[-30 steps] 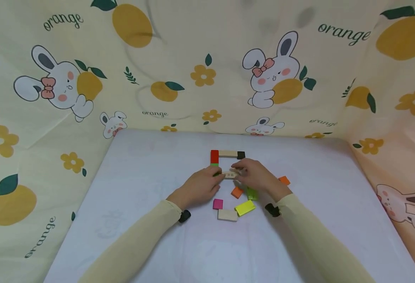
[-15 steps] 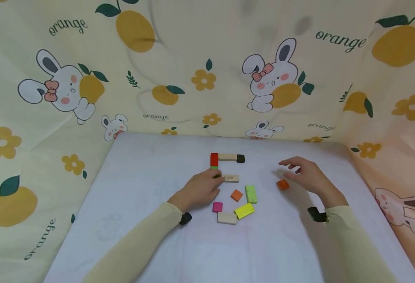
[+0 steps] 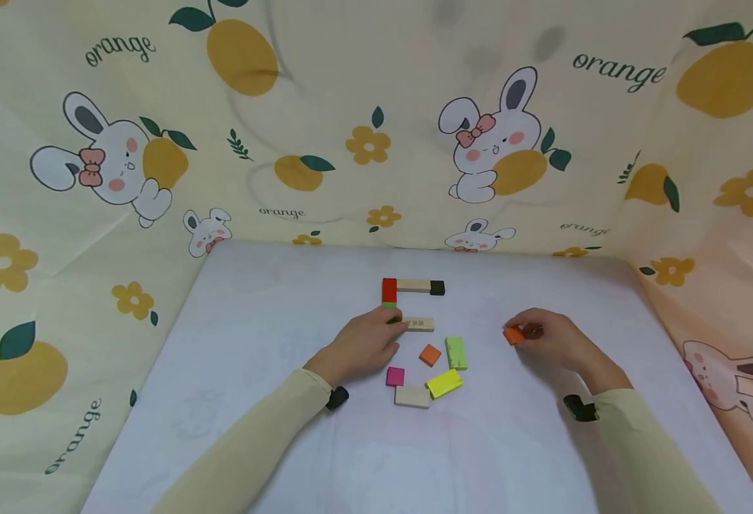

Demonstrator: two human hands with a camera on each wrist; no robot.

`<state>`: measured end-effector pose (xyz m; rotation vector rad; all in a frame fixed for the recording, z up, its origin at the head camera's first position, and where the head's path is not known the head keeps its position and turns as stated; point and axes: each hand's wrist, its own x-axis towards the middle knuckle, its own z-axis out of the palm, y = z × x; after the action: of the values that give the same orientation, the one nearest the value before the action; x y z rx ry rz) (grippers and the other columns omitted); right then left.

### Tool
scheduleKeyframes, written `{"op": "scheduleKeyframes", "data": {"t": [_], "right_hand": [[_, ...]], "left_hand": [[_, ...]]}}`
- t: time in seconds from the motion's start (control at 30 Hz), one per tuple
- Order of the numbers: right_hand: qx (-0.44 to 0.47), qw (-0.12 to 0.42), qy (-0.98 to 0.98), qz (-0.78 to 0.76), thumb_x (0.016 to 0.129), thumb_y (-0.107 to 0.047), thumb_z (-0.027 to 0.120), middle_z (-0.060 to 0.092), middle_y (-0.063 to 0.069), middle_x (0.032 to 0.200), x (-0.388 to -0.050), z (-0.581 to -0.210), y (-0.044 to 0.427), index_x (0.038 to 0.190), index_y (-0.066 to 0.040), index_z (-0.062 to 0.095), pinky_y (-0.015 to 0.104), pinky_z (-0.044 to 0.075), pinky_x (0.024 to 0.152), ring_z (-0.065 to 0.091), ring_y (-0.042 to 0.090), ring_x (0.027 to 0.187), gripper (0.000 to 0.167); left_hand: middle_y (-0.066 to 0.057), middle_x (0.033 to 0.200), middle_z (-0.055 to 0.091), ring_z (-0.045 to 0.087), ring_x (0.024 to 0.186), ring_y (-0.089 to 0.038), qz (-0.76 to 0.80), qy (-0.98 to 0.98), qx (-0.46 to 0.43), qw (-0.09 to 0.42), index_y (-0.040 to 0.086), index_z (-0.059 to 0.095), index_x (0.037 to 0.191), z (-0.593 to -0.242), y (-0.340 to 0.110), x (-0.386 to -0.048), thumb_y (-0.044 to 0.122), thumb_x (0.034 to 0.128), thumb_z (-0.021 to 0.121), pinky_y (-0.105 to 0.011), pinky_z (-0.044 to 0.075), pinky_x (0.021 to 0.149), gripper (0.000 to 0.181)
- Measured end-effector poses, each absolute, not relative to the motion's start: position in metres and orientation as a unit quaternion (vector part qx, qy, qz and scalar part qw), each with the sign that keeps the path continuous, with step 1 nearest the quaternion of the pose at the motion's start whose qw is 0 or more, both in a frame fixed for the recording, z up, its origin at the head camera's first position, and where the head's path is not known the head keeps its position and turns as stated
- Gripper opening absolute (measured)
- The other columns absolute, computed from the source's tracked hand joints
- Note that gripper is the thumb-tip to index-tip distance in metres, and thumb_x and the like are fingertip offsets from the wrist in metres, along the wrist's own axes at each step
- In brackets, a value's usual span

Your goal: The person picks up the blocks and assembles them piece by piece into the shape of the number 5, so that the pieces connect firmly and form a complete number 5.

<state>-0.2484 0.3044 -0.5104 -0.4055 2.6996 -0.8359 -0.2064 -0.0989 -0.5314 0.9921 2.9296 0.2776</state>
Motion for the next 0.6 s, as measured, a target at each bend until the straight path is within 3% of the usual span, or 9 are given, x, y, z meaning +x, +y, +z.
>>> {"op": "scheduleKeyframes", "data": {"t": [0.23, 0.6], "right_hand": [[-0.135, 0.125, 0.941, -0.286, 0.096, -0.011, 0.082, 0.071, 0.016, 0.127, -0.247, -0.511, 0.299, 0.127, -0.007, 0.077, 0.060, 0.055, 0.100, 0.066, 0.038, 0.112, 0.031], [-0.173, 0.083, 0.932, -0.308, 0.097, -0.014, 0.084, 0.071, 0.005, 0.113, -0.254, -0.499, 0.263, 0.126, -0.011, 0.078, 0.045, 0.055, 0.090, 0.064, 0.028, 0.100, 0.030]], "left_hand": [[-0.003, 0.147, 0.058, 0.052, 0.134, -0.018, 0.090, 0.942, 0.322, 0.016, 0.014, 0.066, 0.151, -0.531, -0.098, -0.208, 0.030, 0.1074, 0.067, -0.031, 0.052, 0.108, 0.046], [-0.001, 0.146, 0.059, 0.053, 0.130, -0.016, 0.087, 0.945, 0.316, 0.010, 0.015, 0.067, 0.150, -0.534, -0.098, -0.208, 0.031, 0.1075, 0.067, -0.030, 0.052, 0.107, 0.045]]}}
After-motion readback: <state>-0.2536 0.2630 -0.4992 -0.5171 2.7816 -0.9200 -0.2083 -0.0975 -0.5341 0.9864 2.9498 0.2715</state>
